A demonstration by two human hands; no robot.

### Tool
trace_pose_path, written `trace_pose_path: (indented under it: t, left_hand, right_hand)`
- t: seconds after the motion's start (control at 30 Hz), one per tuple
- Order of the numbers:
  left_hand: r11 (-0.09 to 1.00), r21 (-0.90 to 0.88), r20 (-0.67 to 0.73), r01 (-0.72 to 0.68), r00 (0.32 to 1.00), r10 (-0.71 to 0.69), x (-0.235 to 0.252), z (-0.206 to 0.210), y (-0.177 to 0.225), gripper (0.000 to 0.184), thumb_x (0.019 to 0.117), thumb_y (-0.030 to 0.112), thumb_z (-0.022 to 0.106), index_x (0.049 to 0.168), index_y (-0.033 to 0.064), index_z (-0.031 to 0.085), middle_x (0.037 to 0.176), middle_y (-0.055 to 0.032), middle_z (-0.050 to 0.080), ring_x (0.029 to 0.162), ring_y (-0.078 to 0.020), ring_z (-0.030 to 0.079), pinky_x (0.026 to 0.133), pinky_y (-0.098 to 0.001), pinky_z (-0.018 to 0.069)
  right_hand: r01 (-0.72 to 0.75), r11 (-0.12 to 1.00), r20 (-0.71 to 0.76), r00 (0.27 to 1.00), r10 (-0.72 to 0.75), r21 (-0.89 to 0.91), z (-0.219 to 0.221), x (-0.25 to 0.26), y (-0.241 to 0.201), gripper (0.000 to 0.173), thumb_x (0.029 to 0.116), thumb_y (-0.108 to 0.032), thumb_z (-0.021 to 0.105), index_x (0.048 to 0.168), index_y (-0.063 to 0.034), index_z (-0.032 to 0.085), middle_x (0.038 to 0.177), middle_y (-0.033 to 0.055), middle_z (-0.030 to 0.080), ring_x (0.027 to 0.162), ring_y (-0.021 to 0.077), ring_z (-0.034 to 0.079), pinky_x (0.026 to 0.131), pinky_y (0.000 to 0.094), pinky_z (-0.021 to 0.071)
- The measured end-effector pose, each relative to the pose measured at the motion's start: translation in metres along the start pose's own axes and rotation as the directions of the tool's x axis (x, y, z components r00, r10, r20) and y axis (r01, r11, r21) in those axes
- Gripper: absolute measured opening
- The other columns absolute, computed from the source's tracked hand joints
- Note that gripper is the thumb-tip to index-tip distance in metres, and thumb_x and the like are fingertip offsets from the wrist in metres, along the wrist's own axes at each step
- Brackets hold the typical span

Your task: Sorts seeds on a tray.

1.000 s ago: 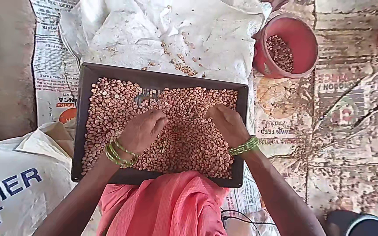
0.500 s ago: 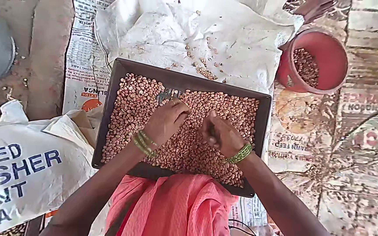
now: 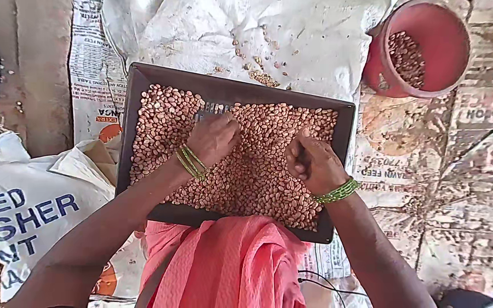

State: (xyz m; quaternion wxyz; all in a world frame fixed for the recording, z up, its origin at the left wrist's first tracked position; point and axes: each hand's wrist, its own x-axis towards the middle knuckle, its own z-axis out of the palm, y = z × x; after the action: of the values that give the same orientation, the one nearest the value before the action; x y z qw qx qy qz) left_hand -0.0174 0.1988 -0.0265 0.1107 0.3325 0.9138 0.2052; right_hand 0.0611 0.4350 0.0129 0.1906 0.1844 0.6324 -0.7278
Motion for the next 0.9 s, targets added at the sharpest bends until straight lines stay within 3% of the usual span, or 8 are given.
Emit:
trace_pose_path:
  t: [0.1, 0.17, 0.3, 0.4, 0.53, 0.63, 0.8, 0.9]
  left_hand:
    - [0.962, -0.258, -0.120, -0.083, 0.991, 0.054, -0.002, -0.029, 0.019, 0.024, 0.0995, 0.027, 0.064, 0.101, 0.0056, 0.074, 0.094, -0.0119, 0.068, 0.080, -0.0237, 0.066, 0.073, -0.0415, 0.0557]
    - [0.926, -0.346, -0.164, -0.149, 0.982, 0.097, -0.002, -0.041, 0.029, 0.034, 0.1009, 0.036, 0.063, 0.113, 0.0058, 0.074, 0.101, -0.0104, 0.070, 0.084, -0.0192, 0.065, 0.075, -0.0360, 0.0548]
    - [0.976, -0.216, -0.178, -0.033, 0.984, -0.006, 0.007, -0.009, -0.004, 0.044, 0.1054, 0.037, 0.053, 0.132, 0.0047, 0.066, 0.132, -0.0180, 0.065, 0.123, -0.0357, 0.061, 0.106, -0.0510, 0.0468]
    - [0.978, -0.205, -0.278, 0.031, 0.956, -0.089, 0.018, 0.040, -0.016, 0.040, 0.1028, 0.033, 0.056, 0.132, 0.0088, 0.066, 0.138, -0.0153, 0.062, 0.129, -0.0400, 0.055, 0.106, -0.0608, 0.0417]
    - [0.902, -0.430, -0.233, 0.016, 0.964, -0.128, 0.036, 0.053, 0.042, 0.035, 0.1021, 0.019, 0.059, 0.133, 0.0046, 0.066, 0.142, -0.0173, 0.060, 0.135, -0.0385, 0.053, 0.110, -0.0604, 0.0393]
    - [0.840, -0.523, -0.200, -0.144, 0.979, 0.043, 0.021, 0.060, 0.100, 0.040, 0.1009, 0.020, 0.061, 0.136, 0.0003, 0.063, 0.150, -0.0196, 0.053, 0.145, -0.0377, 0.043, 0.120, -0.0557, 0.0306]
    - [0.661, -0.673, -0.013, -0.332, 0.899, 0.438, -0.041, 0.052, 0.137, 0.038, 0.0991, 0.021, 0.062, 0.134, 0.0066, 0.067, 0.154, -0.0210, 0.050, 0.149, -0.0441, 0.035, 0.122, -0.0542, 0.0263]
    - [0.610, -0.704, 0.015, -0.363, 0.852, 0.524, -0.070, 0.040, 0.110, 0.031, 0.1017, 0.020, 0.057, 0.123, 0.0044, 0.072, 0.142, -0.0204, 0.060, 0.142, -0.0409, 0.047, 0.118, -0.0521, 0.0358]
  right_hand:
    - [-0.052, 0.998, -0.014, 0.999, 0.051, -0.028, 0.012, -0.001, 0.004, 0.054, 0.1127, -0.038, 0.016, 0.094, -0.0137, 0.061, 0.068, -0.0061, 0.060, 0.049, 0.0014, 0.050, 0.043, 0.0168, 0.0428]
    - [-0.075, 0.997, 0.047, 0.996, 0.075, 0.005, 0.017, 0.002, 0.006, 0.060, 0.1126, -0.041, 0.012, 0.103, -0.0124, 0.063, 0.076, -0.0045, 0.067, 0.051, 0.0012, 0.052, 0.044, 0.0163, 0.0433]
    - [-0.069, 0.994, 0.090, 0.994, 0.061, 0.086, 0.014, -0.006, -0.003, 0.056, 0.1122, -0.043, 0.013, 0.084, -0.0197, 0.054, 0.064, -0.0091, 0.054, 0.044, -0.0021, 0.039, 0.039, 0.0127, 0.0320]
    - [-0.018, 0.986, 0.041, 0.999, 0.012, 0.163, 0.004, -0.014, -0.008, 0.055, 0.1128, -0.043, 0.019, 0.072, -0.0214, 0.049, 0.056, -0.0096, 0.045, 0.040, -0.0012, 0.034, 0.038, 0.0129, 0.0294]
    - [0.105, 0.976, 0.064, 0.991, -0.120, 0.192, -0.009, -0.022, -0.011, 0.057, 0.1127, -0.041, 0.021, 0.064, -0.0230, 0.046, 0.051, -0.0119, 0.039, 0.039, -0.0019, 0.033, 0.038, 0.0132, 0.0283]
    - [0.212, 0.964, 0.076, 0.971, -0.227, 0.162, -0.016, -0.023, -0.017, 0.056, 0.1118, -0.044, 0.030, 0.063, -0.0235, 0.048, 0.050, -0.0121, 0.041, 0.039, -0.0013, 0.037, 0.038, 0.0139, 0.0325]
    - [0.259, 0.945, 0.041, 0.966, -0.256, -0.199, -0.015, -0.031, -0.018, 0.046, 0.1088, -0.045, 0.043, 0.070, -0.0235, 0.054, 0.053, -0.0130, 0.045, 0.040, -0.0010, 0.037, 0.039, 0.0155, 0.0344]
    - [0.300, 0.722, 0.172, 0.953, -0.247, -0.623, -0.007, -0.028, -0.008, 0.027, 0.1084, -0.025, 0.046, 0.102, -0.0111, 0.068, 0.065, -0.0077, 0.054, 0.046, -0.0001, 0.041, 0.044, 0.0195, 0.0389]
